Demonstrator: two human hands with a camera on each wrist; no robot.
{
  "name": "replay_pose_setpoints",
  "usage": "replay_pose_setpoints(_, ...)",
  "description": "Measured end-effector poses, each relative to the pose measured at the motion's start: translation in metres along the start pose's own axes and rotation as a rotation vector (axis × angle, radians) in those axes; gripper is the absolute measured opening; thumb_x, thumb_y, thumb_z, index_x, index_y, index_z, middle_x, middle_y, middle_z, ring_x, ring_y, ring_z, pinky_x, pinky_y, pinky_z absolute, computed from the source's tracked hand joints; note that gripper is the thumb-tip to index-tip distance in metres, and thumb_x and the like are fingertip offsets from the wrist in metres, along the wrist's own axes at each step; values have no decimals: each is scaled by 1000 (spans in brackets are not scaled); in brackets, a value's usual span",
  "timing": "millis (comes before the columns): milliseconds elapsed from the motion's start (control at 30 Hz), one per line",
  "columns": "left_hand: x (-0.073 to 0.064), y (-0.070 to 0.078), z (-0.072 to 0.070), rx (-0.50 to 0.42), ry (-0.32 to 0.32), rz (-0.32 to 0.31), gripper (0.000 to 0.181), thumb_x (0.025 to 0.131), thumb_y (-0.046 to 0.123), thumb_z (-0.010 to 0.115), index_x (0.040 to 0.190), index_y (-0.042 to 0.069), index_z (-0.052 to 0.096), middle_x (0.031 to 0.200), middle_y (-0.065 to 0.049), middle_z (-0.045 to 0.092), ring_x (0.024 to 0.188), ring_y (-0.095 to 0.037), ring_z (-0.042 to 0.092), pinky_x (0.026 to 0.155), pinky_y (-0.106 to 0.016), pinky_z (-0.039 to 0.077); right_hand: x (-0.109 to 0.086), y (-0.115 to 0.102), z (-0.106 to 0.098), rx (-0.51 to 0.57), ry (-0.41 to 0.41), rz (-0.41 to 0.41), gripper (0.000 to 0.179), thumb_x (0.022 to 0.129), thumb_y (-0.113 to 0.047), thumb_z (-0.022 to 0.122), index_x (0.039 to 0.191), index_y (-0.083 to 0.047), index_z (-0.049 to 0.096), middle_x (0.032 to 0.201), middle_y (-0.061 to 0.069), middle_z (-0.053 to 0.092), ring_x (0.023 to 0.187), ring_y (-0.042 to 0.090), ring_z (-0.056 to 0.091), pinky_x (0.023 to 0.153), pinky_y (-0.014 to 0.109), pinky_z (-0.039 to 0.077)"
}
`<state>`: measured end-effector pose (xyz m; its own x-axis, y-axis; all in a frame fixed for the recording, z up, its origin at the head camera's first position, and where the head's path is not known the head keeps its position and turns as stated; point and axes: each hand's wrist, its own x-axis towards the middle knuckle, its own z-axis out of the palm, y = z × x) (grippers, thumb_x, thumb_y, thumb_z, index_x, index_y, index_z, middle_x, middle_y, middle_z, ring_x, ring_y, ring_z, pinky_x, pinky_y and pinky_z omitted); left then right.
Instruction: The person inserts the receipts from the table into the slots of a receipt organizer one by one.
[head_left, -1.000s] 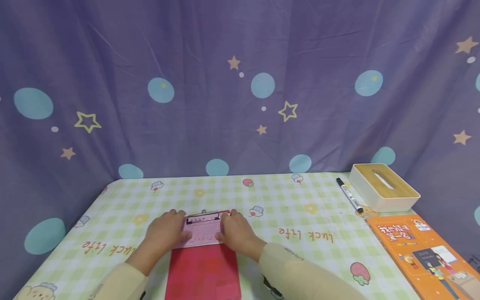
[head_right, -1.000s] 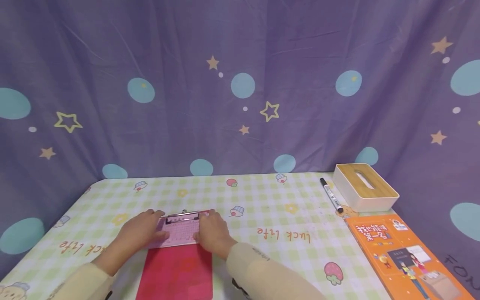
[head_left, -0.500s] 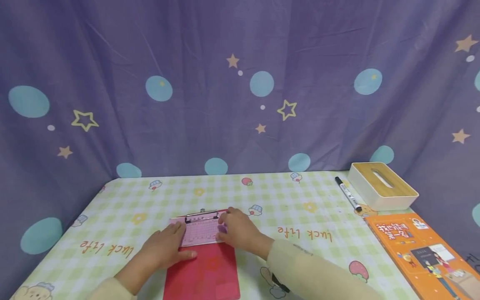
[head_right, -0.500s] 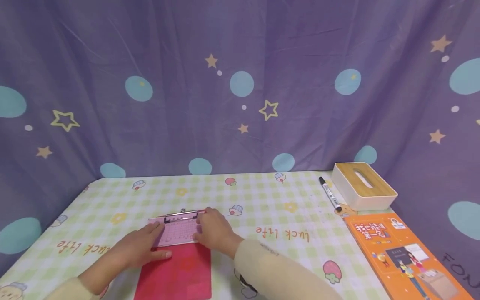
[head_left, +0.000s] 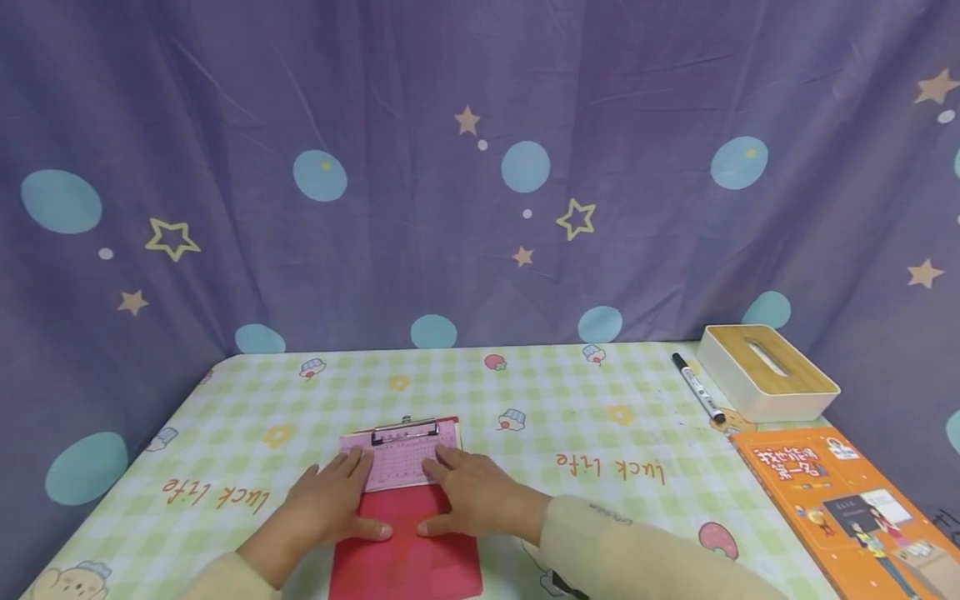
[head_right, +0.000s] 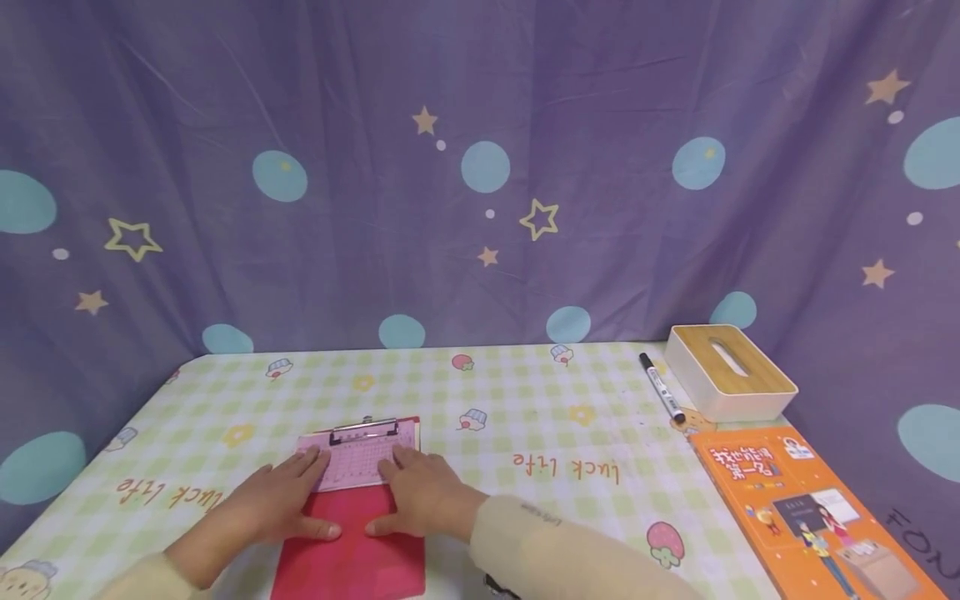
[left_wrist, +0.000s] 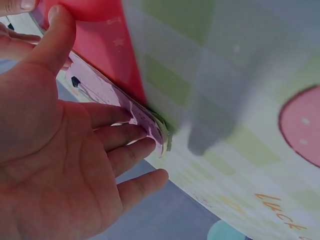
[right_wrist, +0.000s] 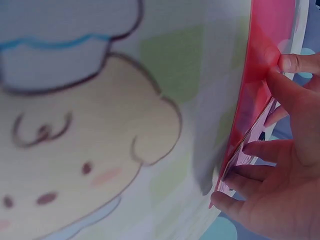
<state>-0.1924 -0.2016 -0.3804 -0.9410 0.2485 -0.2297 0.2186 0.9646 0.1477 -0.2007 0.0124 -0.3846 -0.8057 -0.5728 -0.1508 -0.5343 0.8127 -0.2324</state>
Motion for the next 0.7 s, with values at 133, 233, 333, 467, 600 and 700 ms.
replay_pose_setpoints(133, 3, 9, 0, -4, 22, 19, 105, 76, 52, 85, 144, -15, 42, 148, -36, 41, 139, -52, 36, 109, -71, 26, -4, 8, -1, -2, 7, -1, 82, 88, -60, 72, 153, -17, 48, 160, 6, 38, 147, 22, 37, 115, 40, 34)
replay_pose_setpoints(233, 6, 18, 0, -18, 26, 26, 105, 76, 51, 85, 144, -15, 41, 149, -36, 40, 140, -51, 36, 109, -69, 27, -8, 17, -2, 9, 8, 0, 81, 88, -59, 72, 153, -16, 47, 160, 7, 38, 147, 22, 35, 116, 43, 33)
replay_pose_setpoints(333, 12, 29, 0, -27, 36, 41, 105, 76, 50, 86, 144, -16, 41, 149, -36, 39, 139, -51, 37, 109, -68, 28, -12, 29, -2, 34, 4, 9, 82, 88, -58, 72, 153, -17, 47, 161, 7, 37, 149, 22, 32, 116, 46, 32)
replay_pose_setpoints(467, 19, 42, 1, -32, 53, 58, 104, 76, 50, 86, 143, -16, 42, 149, -36, 40, 139, -51, 38, 109, -67, 30, -19, 45, -3, 79, 5, 25, 82, 87, -57, 73, 154, -17, 47, 161, 7, 37, 149, 23, 32, 117, 50, 30)
replay_pose_setpoints(600, 26, 55, 2, -23, 61, 72, 104, 76, 51, 86, 143, -16, 43, 150, -34, 40, 139, -50, 39, 110, -65, 32, -25, 61, -3, 122, 13, 37, 82, 86, -56, 75, 153, -17, 47, 161, 7, 37, 149, 25, 31, 118, 53, 27)
replay_pose_setpoints(700, 31, 66, 2, -30, 67, 76, 104, 76, 50, 86, 144, -16, 43, 151, -33, 40, 139, -49, 39, 110, -64, 32, -30, 72, -3, 146, 22, 39, 82, 87, -55, 75, 153, -16, 47, 161, 9, 37, 149, 27, 31, 117, 55, 26)
